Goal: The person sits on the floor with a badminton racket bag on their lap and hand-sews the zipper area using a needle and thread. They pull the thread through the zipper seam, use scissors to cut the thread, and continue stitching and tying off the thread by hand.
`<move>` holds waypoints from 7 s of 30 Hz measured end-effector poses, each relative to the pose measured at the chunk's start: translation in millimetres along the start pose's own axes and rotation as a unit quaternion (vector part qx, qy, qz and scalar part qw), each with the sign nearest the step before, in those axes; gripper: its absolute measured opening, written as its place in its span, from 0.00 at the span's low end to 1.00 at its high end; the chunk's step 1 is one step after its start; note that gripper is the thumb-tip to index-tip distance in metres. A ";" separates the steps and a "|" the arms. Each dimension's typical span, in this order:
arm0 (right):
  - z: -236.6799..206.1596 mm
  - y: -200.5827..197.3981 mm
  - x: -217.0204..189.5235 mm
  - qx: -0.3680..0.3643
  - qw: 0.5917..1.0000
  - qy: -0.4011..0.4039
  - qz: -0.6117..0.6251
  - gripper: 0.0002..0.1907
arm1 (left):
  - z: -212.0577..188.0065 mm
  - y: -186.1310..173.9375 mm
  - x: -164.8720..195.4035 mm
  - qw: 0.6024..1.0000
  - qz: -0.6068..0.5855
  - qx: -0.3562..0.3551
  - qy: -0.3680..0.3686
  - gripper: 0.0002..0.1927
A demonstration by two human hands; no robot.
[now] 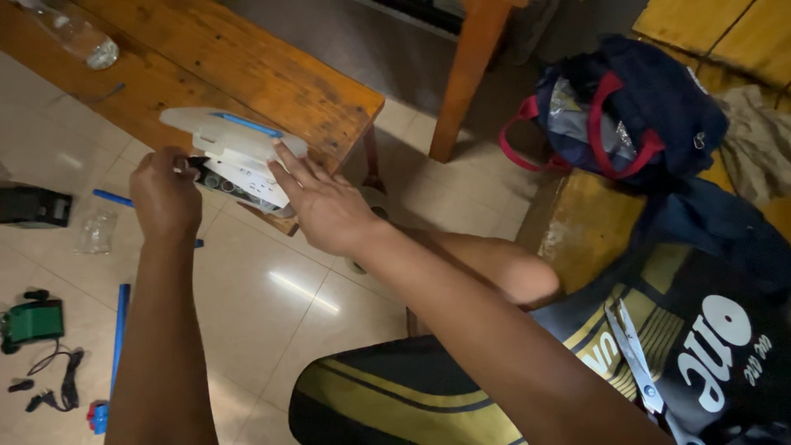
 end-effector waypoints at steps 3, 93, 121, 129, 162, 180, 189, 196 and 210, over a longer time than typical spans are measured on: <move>-6.1 -0.3 -0.4 -0.015 0.999 0.003 0.032 0.41 | -5.9 -16.5 12.2 0.997 0.000 0.043 0.069 0.09; -913.4 -141.0 226.5 0.256 0.662 0.662 -0.240 0.07 | -357.9 82.0 496.6 0.459 -0.668 -0.500 -0.305 0.11; -801.0 -144.8 186.1 0.256 0.810 0.498 0.175 0.09 | -385.1 81.9 564.3 0.330 -0.675 -0.606 -0.261 0.13; -923.3 -146.3 254.6 0.233 0.721 0.628 -0.176 0.08 | -344.5 71.2 516.6 0.431 -0.672 -0.543 -0.262 0.10; -962.1 -104.9 282.2 0.065 0.695 0.702 -0.144 0.10 | -356.5 93.4 533.0 0.433 -0.649 -0.566 -0.265 0.14; -673.8 -231.4 92.6 0.237 0.852 0.331 0.329 0.04 | -385.7 107.7 587.6 0.406 -0.612 -0.638 -0.231 0.16; -830.8 -155.2 221.7 0.311 0.755 0.505 0.278 0.05 | -369.3 102.9 559.0 0.338 -0.667 -0.611 -0.259 0.16; -975.1 -118.2 272.7 0.195 0.707 0.680 0.003 0.08 | -357.8 104.6 538.3 0.375 -0.651 -0.608 -0.256 0.14; -664.1 -159.1 42.3 0.107 0.927 0.352 0.073 0.11 | -374.8 125.8 571.8 0.439 -0.652 -0.566 -0.249 0.16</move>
Point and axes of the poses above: each hand's wrist, its own z-axis towards the middle knuckle, its own y-axis out of the palm, x = y × z, the point moved 9 cm from there along z, towards the middle knuckle, and after that the axes turned 15 degrees about -z, right-handed, at the moved point
